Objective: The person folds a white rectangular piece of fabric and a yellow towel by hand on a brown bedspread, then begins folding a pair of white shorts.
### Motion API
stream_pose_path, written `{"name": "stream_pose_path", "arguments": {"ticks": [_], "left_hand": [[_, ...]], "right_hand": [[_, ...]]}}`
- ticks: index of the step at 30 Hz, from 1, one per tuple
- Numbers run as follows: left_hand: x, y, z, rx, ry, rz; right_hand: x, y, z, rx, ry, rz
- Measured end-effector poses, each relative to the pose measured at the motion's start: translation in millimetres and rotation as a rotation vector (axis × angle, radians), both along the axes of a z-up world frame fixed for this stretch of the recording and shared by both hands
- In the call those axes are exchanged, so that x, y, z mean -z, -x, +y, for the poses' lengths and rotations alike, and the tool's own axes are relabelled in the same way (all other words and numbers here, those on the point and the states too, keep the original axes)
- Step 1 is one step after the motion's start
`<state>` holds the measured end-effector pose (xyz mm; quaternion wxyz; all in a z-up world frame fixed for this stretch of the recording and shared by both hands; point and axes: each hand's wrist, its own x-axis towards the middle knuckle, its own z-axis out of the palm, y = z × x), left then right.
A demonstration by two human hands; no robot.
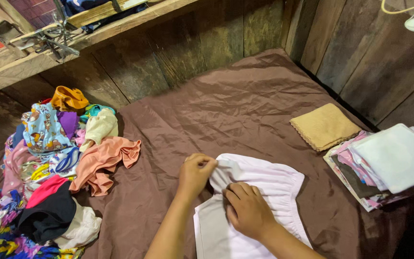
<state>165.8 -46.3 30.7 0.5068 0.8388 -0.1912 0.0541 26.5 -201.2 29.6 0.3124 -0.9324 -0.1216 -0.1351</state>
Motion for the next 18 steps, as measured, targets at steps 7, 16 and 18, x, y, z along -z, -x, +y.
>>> {"name": "stream_pose_path", "arguments": {"ticks": [7, 16, 18], "left_hand": [[-14.8, 6.3, -17.2, 0.394, 0.063, 0.785], [-14.2, 9.7, 3.4, 0.311, -0.488, 0.196], [-28.4, 13.8, 0.3, 0.387, -0.517, 0.136]], "right_hand": [[3.5, -2.0, 2.5, 0.021, 0.115, 0.093], [3.2, -2.0, 2.2, 0.039, 0.096, 0.077], [2.2, -2.6, 3.1, 0.039, 0.104, 0.175]]}}
